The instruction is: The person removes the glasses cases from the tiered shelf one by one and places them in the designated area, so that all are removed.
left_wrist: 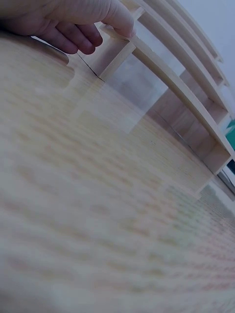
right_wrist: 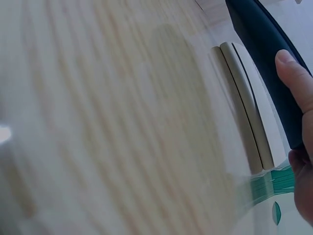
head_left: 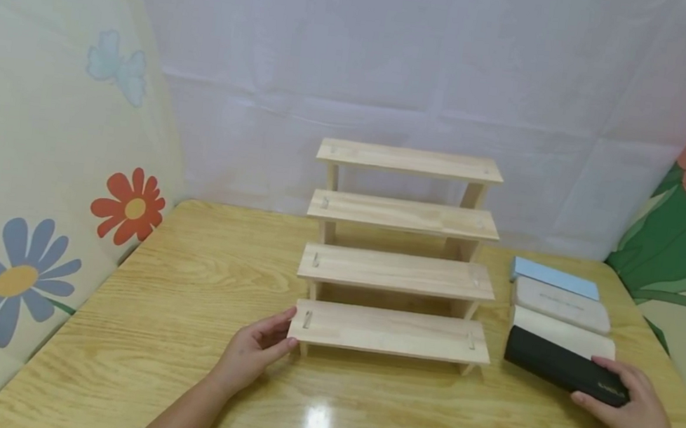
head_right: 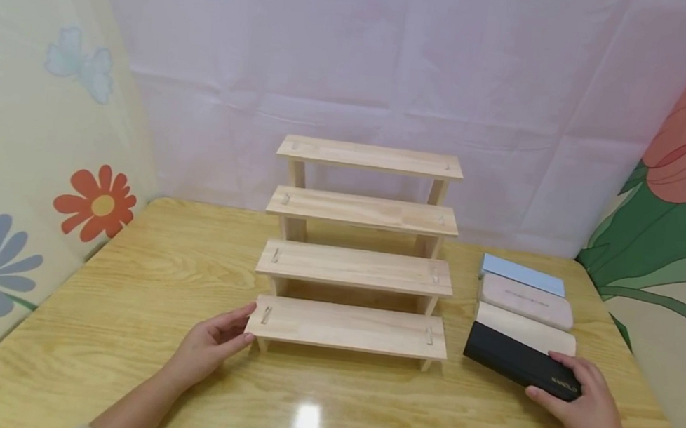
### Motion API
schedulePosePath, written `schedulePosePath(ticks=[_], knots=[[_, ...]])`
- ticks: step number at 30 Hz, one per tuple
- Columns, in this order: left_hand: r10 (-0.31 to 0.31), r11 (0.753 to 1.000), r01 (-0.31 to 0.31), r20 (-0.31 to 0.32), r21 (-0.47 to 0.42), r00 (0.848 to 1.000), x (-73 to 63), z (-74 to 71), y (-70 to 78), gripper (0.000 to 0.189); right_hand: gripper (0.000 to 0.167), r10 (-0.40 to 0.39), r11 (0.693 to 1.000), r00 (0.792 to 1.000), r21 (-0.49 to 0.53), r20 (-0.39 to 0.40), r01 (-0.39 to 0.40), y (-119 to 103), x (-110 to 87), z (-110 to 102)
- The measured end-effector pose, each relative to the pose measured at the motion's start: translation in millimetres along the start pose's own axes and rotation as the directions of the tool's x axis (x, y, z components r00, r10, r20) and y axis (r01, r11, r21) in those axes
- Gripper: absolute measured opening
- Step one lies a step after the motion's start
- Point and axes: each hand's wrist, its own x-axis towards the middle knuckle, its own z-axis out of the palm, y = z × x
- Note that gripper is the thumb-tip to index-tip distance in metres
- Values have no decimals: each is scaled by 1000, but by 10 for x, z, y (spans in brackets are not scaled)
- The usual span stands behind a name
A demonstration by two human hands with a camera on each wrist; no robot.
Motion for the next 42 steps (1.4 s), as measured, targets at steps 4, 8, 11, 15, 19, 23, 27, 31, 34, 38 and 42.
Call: schedulePosePath(ticks=[4,8,11,15,19,23,27,31,34,38,42], knots=[[8,1000,-8,1,0,1000,-3,-1,2,54,74,9,1000,1000,0,16,-9,23,-7,7],[7,1000,-7,-1,0,1000,-6,0,12,54,74,16,1000,999,-3,30,-16,49,-14,20],[5,1000,-5,-5,5,1000,-9,7,22,54,75,35,999,998,-10,45,-35,68,-13,27],[6,1000,-6,-15,5,1000,-14,18,33,53,76,44,999,998,-17,48,-43,86,-11,38],[7,1000,-7,-19,-3,1000,-18,23,43,52,75,33,999,999,-27,38,-32,97,-16,55],[4,1000,-4,-16,-1,1000,-16,19,36,53,76,39,999,998,-37,45,-38,108,-10,64],[-21,1000,21,-8,-10,1000,-11,9,28,53,77,43,998,997,-51,58,-41,124,4,66],[-28,999,28,1,-17,1000,-16,4,40,54,79,31,997,997,-72,69,-26,139,20,74],[-22,1000,22,0,-15,1000,-17,7,42,54,79,11,996,998,-85,65,-6,151,22,87],[-14,1000,14,-1,-4,1000,-14,11,39,54,77,-16,996,998,-90,56,21,165,18,98],[-2,1000,2,-4,-9,1000,-17,9,36,54,75,-28,996,998,-79,62,33,171,22,94]])
